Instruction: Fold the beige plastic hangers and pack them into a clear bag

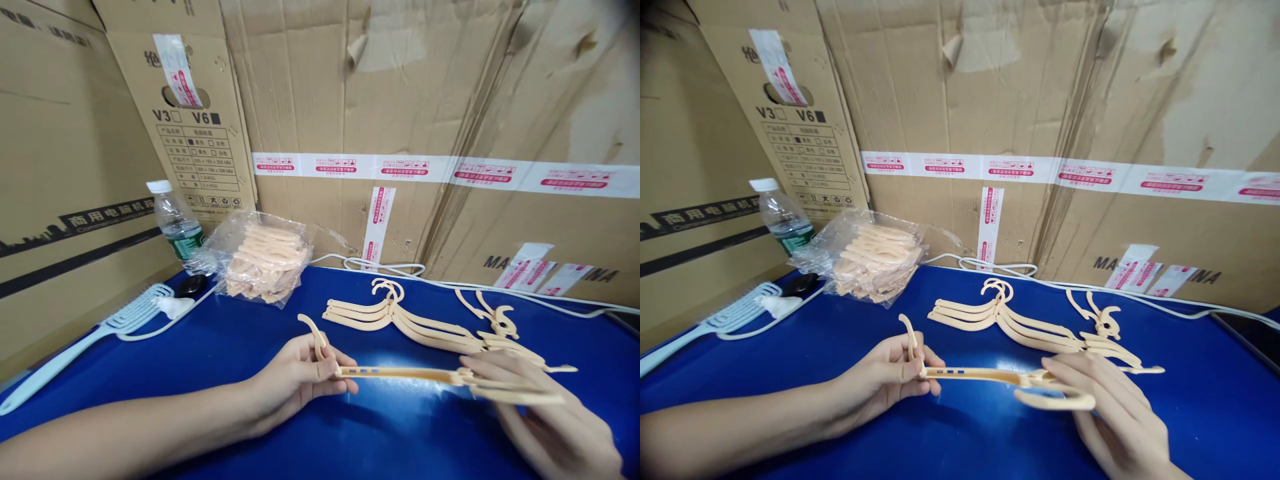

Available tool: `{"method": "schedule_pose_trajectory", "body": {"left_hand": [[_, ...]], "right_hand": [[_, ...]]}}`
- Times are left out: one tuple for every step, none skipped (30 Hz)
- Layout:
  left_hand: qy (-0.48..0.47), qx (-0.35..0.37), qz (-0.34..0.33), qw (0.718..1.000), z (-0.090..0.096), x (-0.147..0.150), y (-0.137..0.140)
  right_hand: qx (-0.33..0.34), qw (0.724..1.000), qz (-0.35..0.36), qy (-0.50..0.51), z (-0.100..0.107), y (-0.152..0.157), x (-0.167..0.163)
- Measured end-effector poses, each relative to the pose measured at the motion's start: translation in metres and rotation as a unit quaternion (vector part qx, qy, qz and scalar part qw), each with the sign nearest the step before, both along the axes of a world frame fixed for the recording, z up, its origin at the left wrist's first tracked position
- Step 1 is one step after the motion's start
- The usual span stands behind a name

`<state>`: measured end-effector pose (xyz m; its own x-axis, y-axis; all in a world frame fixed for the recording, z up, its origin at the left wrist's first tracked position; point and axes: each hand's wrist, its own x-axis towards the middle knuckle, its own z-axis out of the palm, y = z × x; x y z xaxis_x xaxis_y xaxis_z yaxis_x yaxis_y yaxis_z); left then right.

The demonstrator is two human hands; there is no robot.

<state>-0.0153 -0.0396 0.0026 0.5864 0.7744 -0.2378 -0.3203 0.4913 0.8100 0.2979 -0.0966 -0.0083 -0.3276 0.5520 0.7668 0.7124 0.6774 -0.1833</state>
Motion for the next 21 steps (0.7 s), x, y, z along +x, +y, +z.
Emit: {"method": "schedule_pose_trajectory", "body": {"left_hand": [[0.009,0.002,0.021,1.000,0.000,0.001,0.000],[0.019,0.004,0.043,0.999,0.000,0.001,-0.001],[0.031,0.007,0.061,0.998,0.001,0.001,-0.001],[0.042,0.013,0.076,0.996,0.001,0.002,-0.001],[0.052,0.020,0.085,0.995,0.001,0.002,-0.001],[0.063,0.028,0.092,0.993,0.001,0.002,-0.001],[0.074,0.038,0.097,0.992,0.000,0.002,-0.001],[0.082,0.047,0.102,0.990,0.000,0.002,-0.001],[0.089,0.056,0.109,0.988,-0.001,0.002,-0.001],[0.093,0.062,0.118,0.987,-0.001,0.002,0.000],[0.094,0.067,0.126,0.985,-0.002,0.002,0.000],[0.094,0.072,0.132,0.984,-0.002,0.002,0.000],[0.094,0.075,0.136,0.983,-0.001,0.003,-0.001],[0.095,0.080,0.139,0.983,0.000,0.003,-0.001],[0.096,0.083,0.141,0.982,0.001,0.003,-0.001],[0.094,0.082,0.144,0.982,0.003,0.004,-0.002],[0.088,0.079,0.147,0.982,0.004,0.004,-0.003],[0.081,0.074,0.148,0.983,0.006,0.004,-0.003],[0.074,0.068,0.149,0.984,0.007,0.004,-0.004],[0.070,0.065,0.149,0.984,0.008,0.005,-0.005],[0.073,0.064,0.148,0.984,0.009,0.005,-0.006]], "right_hand": [[-0.008,1.000,0.004,0.008,-0.001,-0.002,-0.001],[-0.015,1.000,0.007,0.018,-0.002,-0.003,-0.002],[-0.022,0.999,0.008,0.027,-0.003,-0.005,-0.004],[-0.024,0.999,0.005,0.032,-0.003,-0.007,-0.006],[-0.024,0.999,0.002,0.030,-0.004,-0.008,-0.007],[-0.024,0.999,0.001,0.024,-0.005,-0.010,-0.008],[-0.022,1.000,-0.002,0.017,-0.006,-0.011,-0.008],[-0.020,1.000,-0.006,0.009,-0.007,-0.012,-0.008],[-0.015,1.000,-0.010,0.002,-0.009,-0.012,-0.007],[-0.005,1.000,-0.014,-0.005,-0.011,-0.012,-0.006],[0.006,1.000,-0.015,-0.011,-0.012,-0.012,-0.006],[0.016,1.000,-0.015,-0.016,-0.012,-0.012,-0.006],[0.020,0.999,-0.018,-0.018,-0.012,-0.011,-0.006],[0.021,0.999,-0.021,-0.017,-0.010,-0.010,-0.008],[0.019,0.999,-0.029,-0.012,-0.007,-0.008,-0.010],[0.015,0.999,-0.040,-0.004,-0.004,-0.007,-0.013],[0.010,0.998,-0.055,0.005,-0.001,-0.005,-0.016],[0.009,0.998,-0.068,0.014,0.002,-0.004,-0.019],[0.006,0.997,-0.076,0.021,0.005,-0.002,-0.021],[0.002,0.996,-0.081,0.027,0.007,0.000,-0.023],[-0.005,0.996,-0.084,0.033,0.008,0.001,-0.023]]}}
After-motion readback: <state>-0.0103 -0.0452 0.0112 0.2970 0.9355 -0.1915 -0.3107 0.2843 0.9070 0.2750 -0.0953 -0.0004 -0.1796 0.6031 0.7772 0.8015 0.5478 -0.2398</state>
